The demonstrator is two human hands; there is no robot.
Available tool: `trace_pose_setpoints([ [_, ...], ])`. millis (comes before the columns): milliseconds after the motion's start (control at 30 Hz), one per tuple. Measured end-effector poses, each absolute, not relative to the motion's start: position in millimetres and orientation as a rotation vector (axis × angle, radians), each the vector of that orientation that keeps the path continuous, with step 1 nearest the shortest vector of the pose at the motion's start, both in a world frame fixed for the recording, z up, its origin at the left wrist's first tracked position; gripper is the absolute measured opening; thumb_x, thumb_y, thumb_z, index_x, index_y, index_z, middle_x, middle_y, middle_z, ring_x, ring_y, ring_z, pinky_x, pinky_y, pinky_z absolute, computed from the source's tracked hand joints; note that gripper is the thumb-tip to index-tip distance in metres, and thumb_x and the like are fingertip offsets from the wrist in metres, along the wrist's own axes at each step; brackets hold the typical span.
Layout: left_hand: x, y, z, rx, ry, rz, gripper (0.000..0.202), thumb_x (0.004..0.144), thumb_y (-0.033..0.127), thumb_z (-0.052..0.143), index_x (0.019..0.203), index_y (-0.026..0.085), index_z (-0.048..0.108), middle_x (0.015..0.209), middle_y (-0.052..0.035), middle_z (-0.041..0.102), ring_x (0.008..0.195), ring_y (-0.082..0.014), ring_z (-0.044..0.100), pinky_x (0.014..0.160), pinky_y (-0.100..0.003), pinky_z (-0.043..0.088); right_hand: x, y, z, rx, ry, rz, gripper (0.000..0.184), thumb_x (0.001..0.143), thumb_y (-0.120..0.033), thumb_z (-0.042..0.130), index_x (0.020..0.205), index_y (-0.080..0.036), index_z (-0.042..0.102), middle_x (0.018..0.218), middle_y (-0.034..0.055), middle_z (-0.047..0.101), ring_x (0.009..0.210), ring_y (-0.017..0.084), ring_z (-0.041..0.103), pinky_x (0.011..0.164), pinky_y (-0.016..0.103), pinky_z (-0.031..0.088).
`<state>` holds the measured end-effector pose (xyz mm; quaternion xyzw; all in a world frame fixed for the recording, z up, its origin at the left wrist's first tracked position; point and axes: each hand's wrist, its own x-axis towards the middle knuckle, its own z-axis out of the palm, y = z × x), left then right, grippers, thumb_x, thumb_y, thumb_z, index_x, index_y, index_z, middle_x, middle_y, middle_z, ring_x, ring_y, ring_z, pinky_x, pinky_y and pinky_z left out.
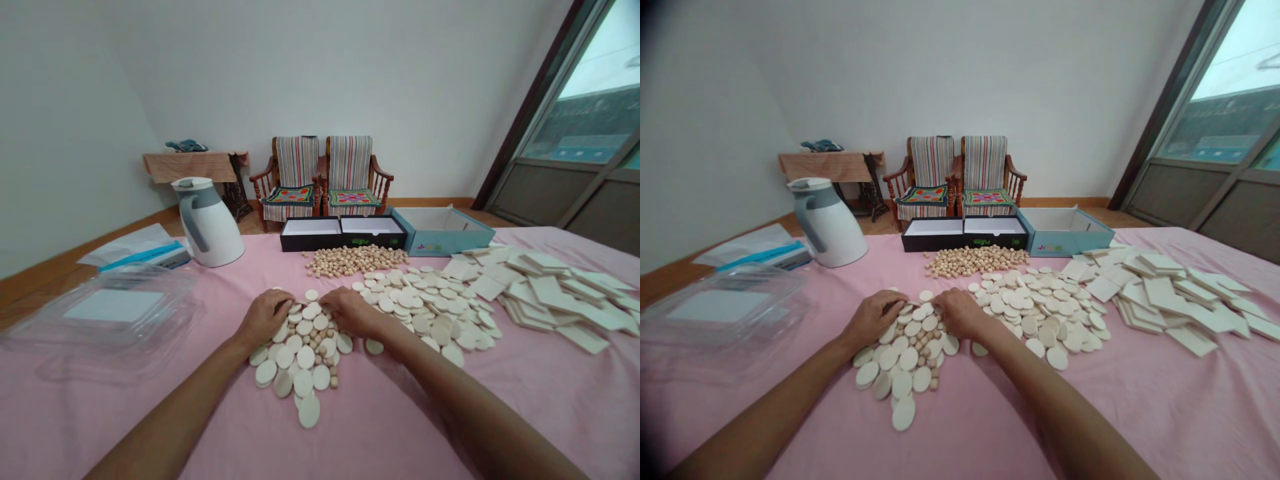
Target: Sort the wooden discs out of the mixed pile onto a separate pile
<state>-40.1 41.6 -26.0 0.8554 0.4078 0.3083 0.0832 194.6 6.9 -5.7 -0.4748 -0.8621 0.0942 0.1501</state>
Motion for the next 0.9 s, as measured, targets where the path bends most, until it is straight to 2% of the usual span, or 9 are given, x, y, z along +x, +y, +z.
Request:
trace_pose_setpoints([
  [300, -40, 43, -26, 2.557, 1.213, 0.93, 0.019, 0.085, 0.022, 0.05, 0.087, 0.019, 0.069, 0.09, -0.0046, 0.07, 0.084, -0.0175, 0.063, 0.078, -0.03, 0.048, 207, -5, 1, -1.453, -2.301, 0.132, 0.026, 0.071, -0.01, 0.051, 0.094, -0.013, 0.063, 0.092, 0.0099, 0.062, 0.09, 0.019, 0.051, 0.079, 0.026, 0.038],
  [433, -40, 42, -25, 2.548, 1.21, 0.92, 0.019, 0.085, 0.023, 0.05, 0.088, 0.018, 0.068, 0.091, -0.0048, 0.07, 0.085, -0.0176, 0.063, 0.079, -0.03, 0.048, 242, -11, 26, -1.808, -2.016, -0.164, 0.02, 0.075, -0.014, 0.051, 0.092, -0.011, 0.061, 0.091, 0.0136, 0.059, 0.091, 0.023, 0.05, 0.081, 0.031, 0.037],
  [533, -40, 42, -24, 2.543, 1.211, 0.917, 0.019, 0.085, 0.023, 0.049, 0.088, 0.018, 0.068, 0.09, -0.0048, 0.07, 0.085, -0.0175, 0.063, 0.079, -0.03, 0.048, 270, -16, 40, -2.134, -1.776, -0.376, 0.02, 0.076, -0.017, 0.051, 0.092, -0.01, 0.06, 0.093, 0.0184, 0.059, 0.092, 0.028, 0.05, 0.077, 0.037, 0.037],
  [633, -39, 42, -24, 2.547, 1.214, 0.917, 0.019, 0.085, 0.022, 0.049, 0.087, 0.018, 0.068, 0.09, -0.0049, 0.07, 0.085, -0.0177, 0.063, 0.08, -0.031, 0.048, 281, -17, 42, -2.177, -1.639, -0.495, 0.023, 0.078, -0.019, 0.051, 0.098, -0.01, 0.059, 0.1, 0.0199, 0.057, 0.095, 0.03, 0.049, 0.076, 0.038, 0.037],
  [700, -38, 42, -24, 2.546, 1.22, 0.915, 0.019, 0.085, 0.022, 0.049, 0.087, 0.018, 0.068, 0.089, -0.0049, 0.07, 0.085, -0.0179, 0.063, 0.08, -0.031, 0.048, 275, -15, 37, -2.026, -1.731, -0.445, 0.023, 0.08, -0.018, 0.05, 0.1, -0.012, 0.059, 0.102, 0.0171, 0.057, 0.096, 0.027, 0.05, 0.079, 0.037, 0.038],
  [800, -38, 40, -23, 2.535, 1.231, 0.909, 0.019, 0.085, 0.021, 0.049, 0.087, 0.018, 0.068, 0.089, -0.0049, 0.07, 0.085, -0.0179, 0.063, 0.079, -0.031, 0.048, 250, -6, 23, -1.704, -2.003, -0.143, 0.021, 0.082, -0.015, 0.048, 0.098, -0.014, 0.061, 0.097, 0.0112, 0.06, 0.093, 0.021, 0.053, 0.081, 0.032, 0.04],
  [900, -38, 38, -22, 2.519, 1.254, 0.906, 0.02, 0.085, 0.021, 0.049, 0.09, 0.018, 0.068, 0.091, -0.005, 0.07, 0.085, -0.018, 0.063, 0.079, -0.031, 0.048, 217, 7, 10, -1.443, -2.234, 0.104, 0.025, 0.08, -0.01, 0.051, 0.102, -0.014, 0.062, 0.098, 0.0097, 0.062, 0.095, 0.018, 0.054, 0.083, 0.029, 0.041],
])
